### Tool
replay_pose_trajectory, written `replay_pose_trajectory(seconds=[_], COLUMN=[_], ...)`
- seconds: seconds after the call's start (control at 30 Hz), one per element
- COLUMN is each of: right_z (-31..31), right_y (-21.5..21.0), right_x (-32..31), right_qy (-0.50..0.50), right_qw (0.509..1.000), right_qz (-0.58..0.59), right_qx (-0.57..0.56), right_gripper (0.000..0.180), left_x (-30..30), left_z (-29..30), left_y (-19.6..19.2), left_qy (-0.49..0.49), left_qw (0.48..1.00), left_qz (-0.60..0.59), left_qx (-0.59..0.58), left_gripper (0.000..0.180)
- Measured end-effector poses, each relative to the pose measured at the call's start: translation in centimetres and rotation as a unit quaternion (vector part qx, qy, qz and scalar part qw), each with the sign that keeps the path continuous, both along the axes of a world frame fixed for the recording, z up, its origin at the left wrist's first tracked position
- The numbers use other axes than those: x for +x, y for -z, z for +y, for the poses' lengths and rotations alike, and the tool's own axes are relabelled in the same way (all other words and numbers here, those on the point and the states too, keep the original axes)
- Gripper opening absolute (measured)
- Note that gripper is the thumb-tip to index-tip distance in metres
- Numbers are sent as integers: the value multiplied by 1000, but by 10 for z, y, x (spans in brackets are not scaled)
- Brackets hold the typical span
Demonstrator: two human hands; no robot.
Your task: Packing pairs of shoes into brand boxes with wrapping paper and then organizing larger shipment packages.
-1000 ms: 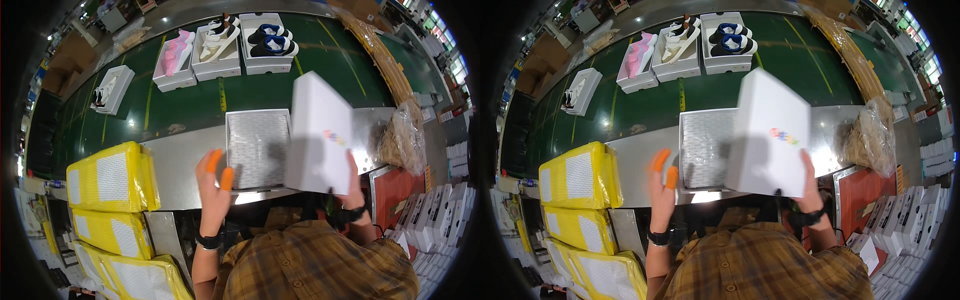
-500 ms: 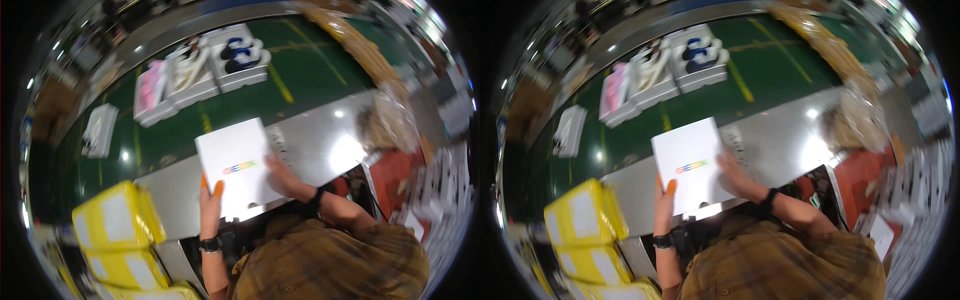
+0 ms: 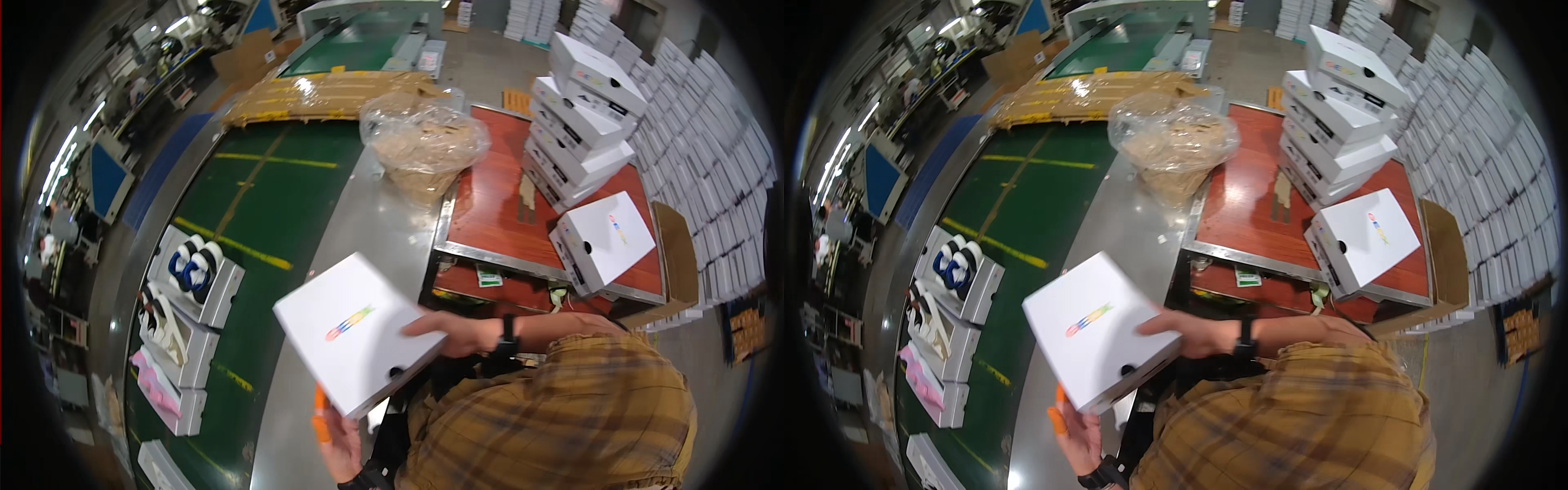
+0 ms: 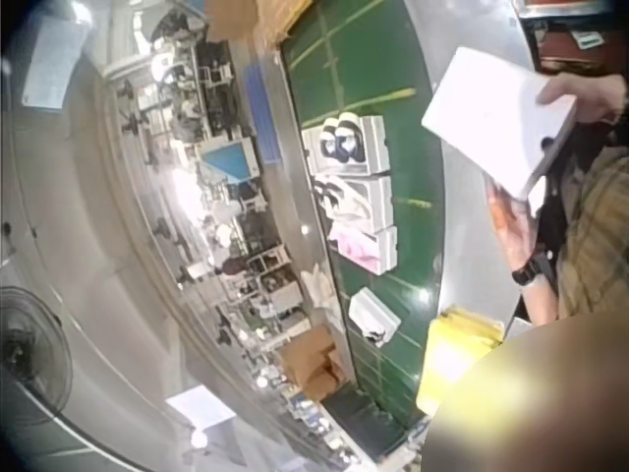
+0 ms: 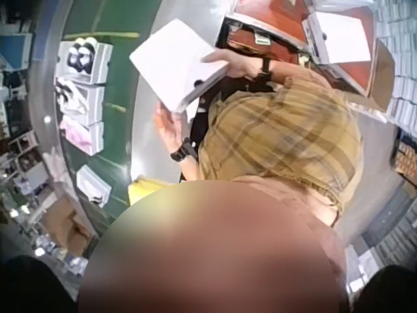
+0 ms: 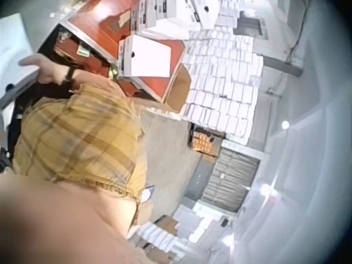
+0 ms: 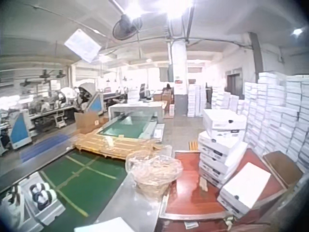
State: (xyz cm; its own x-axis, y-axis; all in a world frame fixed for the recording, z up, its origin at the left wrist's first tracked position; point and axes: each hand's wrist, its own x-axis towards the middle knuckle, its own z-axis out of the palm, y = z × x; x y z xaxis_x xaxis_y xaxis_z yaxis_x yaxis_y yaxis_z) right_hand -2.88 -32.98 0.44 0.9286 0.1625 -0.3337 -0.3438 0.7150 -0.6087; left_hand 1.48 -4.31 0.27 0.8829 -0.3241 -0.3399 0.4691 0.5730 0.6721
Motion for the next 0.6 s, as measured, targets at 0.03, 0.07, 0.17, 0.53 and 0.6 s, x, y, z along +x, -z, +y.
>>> replay_pose_trajectory(seconds=[0.03, 0.07, 0.17, 0.53, 0.6], right_z=[-18, -36, -67, -75, -89], right_y=[8, 18, 1, -46, -59], right_x=[-25, -48, -110, -240, -257], right_qy=[50, 98, 276, 723, 755], right_qw=[998, 992, 961, 676, 645], right_qz=[35, 68, 32, -9, -12], right_qx=[15, 32, 2, -139, -118], right_gripper=[71, 66, 66, 66, 59], left_x=[2, 3, 5, 20, 22], left_z=[-14, -29, -70, -89, -93], left_y=[-10, -17, -33, 2, 9], left_qy=[81, 160, 323, 420, 458], left_qw=[996, 984, 910, 851, 841], left_qz=[-38, -76, -178, -176, -175], left_qx=[5, 12, 188, 261, 228], left_gripper=[56, 57, 53, 35, 36])
